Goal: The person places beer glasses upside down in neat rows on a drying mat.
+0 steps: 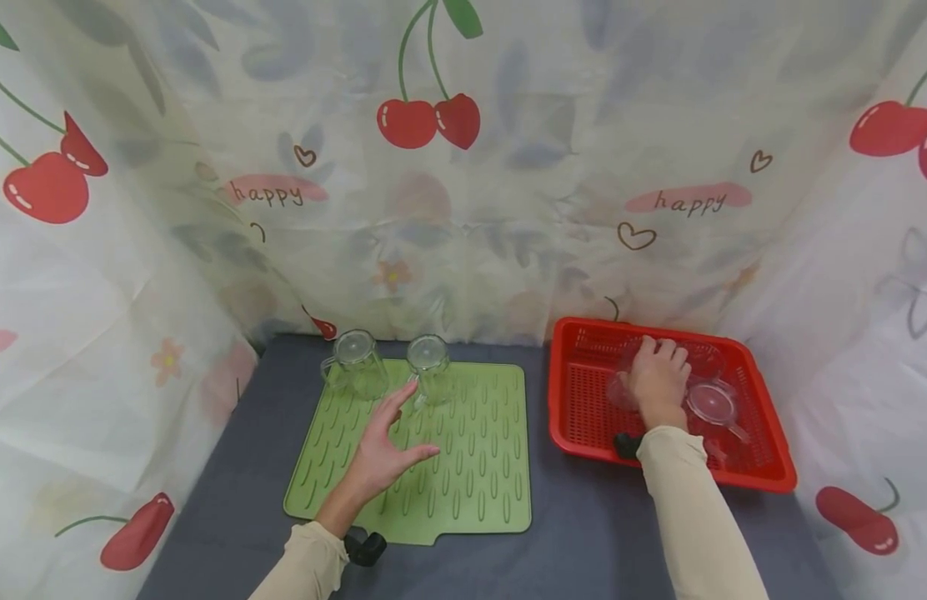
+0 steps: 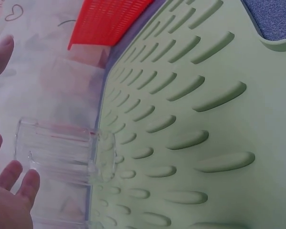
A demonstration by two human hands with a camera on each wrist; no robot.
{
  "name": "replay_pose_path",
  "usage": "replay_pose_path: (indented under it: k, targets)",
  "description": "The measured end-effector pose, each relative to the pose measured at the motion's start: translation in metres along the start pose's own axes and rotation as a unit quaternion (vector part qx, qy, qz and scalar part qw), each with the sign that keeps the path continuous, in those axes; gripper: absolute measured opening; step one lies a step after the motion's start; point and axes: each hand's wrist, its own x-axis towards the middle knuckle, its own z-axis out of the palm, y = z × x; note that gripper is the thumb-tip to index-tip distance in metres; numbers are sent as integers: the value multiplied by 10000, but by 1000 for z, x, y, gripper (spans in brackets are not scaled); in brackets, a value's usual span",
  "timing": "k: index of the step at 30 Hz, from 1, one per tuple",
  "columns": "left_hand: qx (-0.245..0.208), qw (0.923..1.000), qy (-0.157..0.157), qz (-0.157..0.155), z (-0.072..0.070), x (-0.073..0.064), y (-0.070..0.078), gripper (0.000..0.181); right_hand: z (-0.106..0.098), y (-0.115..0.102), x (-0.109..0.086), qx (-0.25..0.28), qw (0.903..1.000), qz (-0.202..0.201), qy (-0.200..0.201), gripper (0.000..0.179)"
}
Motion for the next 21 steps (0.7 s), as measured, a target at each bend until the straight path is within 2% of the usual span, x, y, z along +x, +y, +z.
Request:
replay_pose_path:
  k: [6, 14, 21]
  targets:
    - [-124, 9998, 13, -124, 1, -1, -1, 99, 2, -1, 0, 74, 9999, 37, -124, 83]
    - [-66, 9998, -10, -213, 0, -3, -3, 97, -4, -1, 1, 412, 9955, 245, -816, 93]
    - [-141, 9995, 50, -288, 0, -2, -2, 96, -6, -1, 2, 859, 9890, 383, -1139, 92]
